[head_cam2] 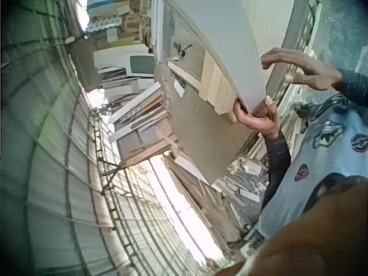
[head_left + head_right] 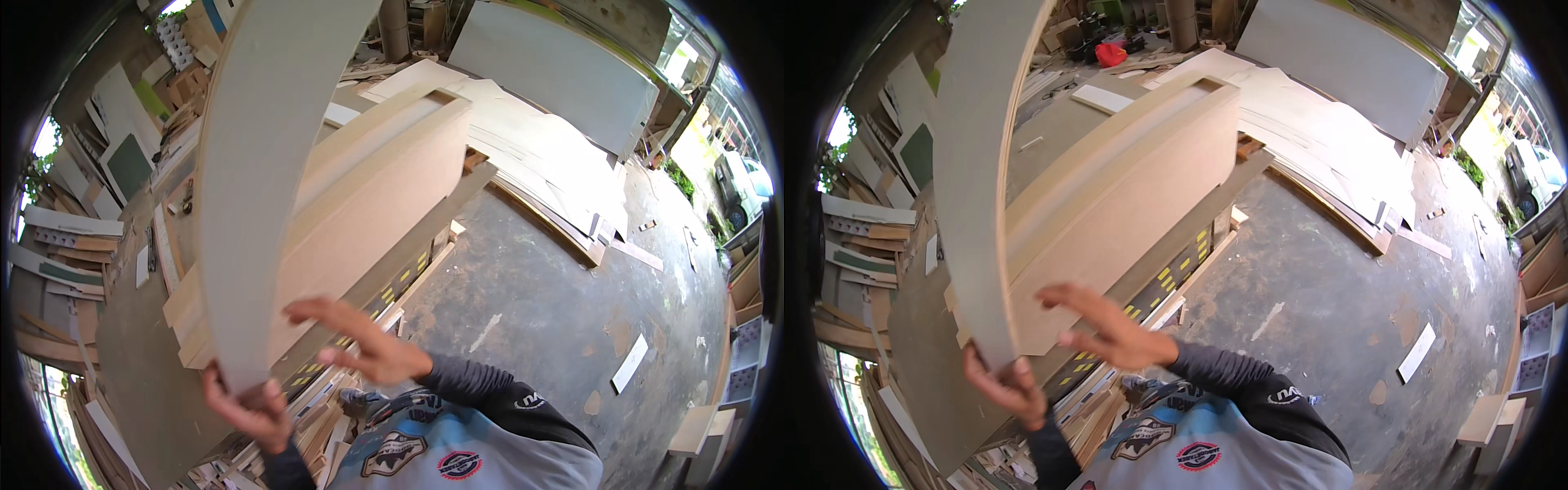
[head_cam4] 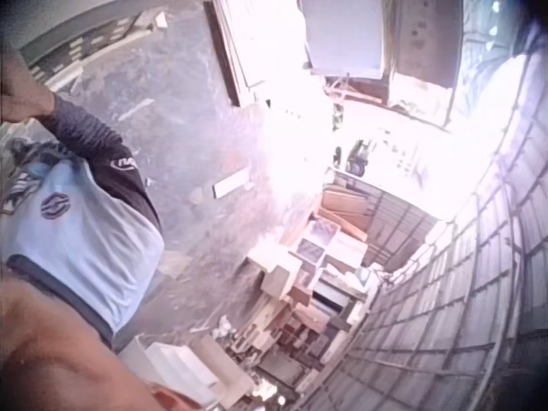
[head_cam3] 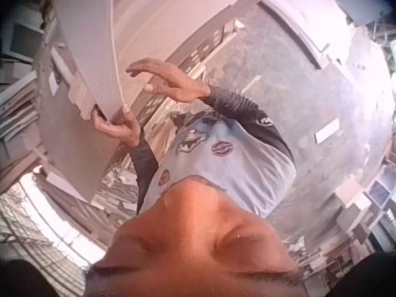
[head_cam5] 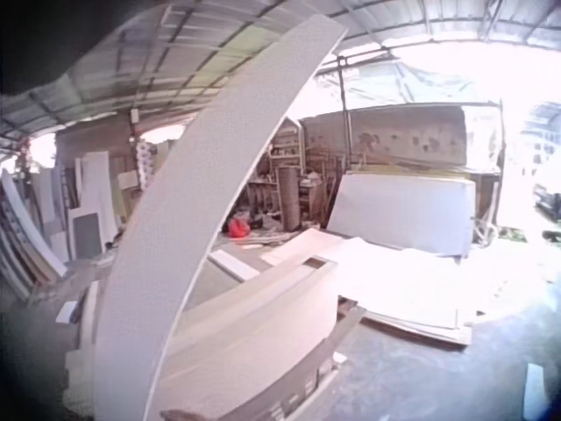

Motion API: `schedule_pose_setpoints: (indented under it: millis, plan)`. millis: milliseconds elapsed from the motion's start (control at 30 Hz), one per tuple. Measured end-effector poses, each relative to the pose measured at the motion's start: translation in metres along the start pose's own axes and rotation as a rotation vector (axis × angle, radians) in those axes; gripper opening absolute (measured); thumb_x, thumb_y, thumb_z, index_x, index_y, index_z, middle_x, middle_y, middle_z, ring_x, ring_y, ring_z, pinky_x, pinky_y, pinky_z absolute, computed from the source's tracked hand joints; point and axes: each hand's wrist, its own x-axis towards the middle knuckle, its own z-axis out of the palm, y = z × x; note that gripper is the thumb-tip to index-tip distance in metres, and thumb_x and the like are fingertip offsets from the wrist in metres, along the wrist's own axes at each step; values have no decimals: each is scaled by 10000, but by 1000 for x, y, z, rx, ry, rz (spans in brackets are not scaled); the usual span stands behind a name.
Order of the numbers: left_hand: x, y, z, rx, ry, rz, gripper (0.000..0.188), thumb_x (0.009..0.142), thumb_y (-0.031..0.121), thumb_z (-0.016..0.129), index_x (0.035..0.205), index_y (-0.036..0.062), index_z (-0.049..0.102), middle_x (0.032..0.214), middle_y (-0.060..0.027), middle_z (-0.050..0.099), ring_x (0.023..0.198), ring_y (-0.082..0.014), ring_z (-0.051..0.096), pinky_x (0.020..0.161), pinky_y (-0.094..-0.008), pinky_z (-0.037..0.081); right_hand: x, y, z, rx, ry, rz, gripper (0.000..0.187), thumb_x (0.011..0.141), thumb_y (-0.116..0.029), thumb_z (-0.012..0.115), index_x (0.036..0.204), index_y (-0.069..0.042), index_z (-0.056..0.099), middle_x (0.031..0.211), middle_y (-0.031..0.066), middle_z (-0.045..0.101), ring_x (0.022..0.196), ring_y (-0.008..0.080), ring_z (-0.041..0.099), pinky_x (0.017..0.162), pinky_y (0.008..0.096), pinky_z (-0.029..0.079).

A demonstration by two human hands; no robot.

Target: The person measures a wooden panel against a frame, cuts a section using a hand saw, and then sands the edges of the panel by hand with sandpaper.

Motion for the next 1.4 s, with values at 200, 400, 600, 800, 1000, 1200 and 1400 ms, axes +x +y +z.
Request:
schedule_pose_setpoints:
  millis: [200,400,600,800,1000,1200,1400]
  plan:
    - [-67,91,182,-320,215,-319,845,813,358,813,1367,9,279,1259,-160,412,1144,-246,481,969,-398,423,-53,-43,-63,168,227,282,342,1042,-154,524,1343,6,508,1291,163,554,1214,234,524,1049,364,385]
    - [-129,131,262,-713,-305,-229,799,897,250,694,1437,-29,175,1409,-197,259,1341,-285,301,1106,-488,294,-106,-35,-176,-146,376,266,286,982,-153,551,1237,-25,586,1043,73,567,1110,209,498,1011,331,337]
    - [-121,106,247,-641,-1100,-225,193,866,142,691,964,-10,622,813,-132,625,792,-248,640,739,-352,515,-158,3,-287,-606,169,401,283,834,-161,616,1097,-61,643,1016,73,593,1006,257,533,924,360,323]
    - [-111,111,369,-426,-836,115,272,801,184,747,999,32,638,965,-147,628,893,-340,612,819,-428,496,-165,107,-403,-715,-60,604,312,773,-169,622,1070,-91,674,1035,96,691,1021,267,624,937,381,361]
    - [-102,61,529,113,-778,196,612,771,280,786,1277,39,542,1249,-188,511,1125,-404,515,993,-505,402,-106,203,-508,-805,-286,686,304,773,-242,601,1013,-94,715,997,100,735,965,265,661,949,397,384]
    - [-131,-8,623,165,-801,161,550,840,197,717,1319,17,518,1272,-226,505,1158,-409,511,1016,-497,407,-66,278,-565,-889,-437,693,293,758,-209,587,989,-116,742,1000,87,740,998,256,652,967,400,394]
    - [-127,-38,661,354,-858,89,568,850,214,719,1340,24,504,1313,-182,504,1211,-369,483,1060,-490,388,-25,318,-586,-963,-319,395,236,774,-146,614,973,-133,741,1185,106,659,1168,308,582,979,467,418]
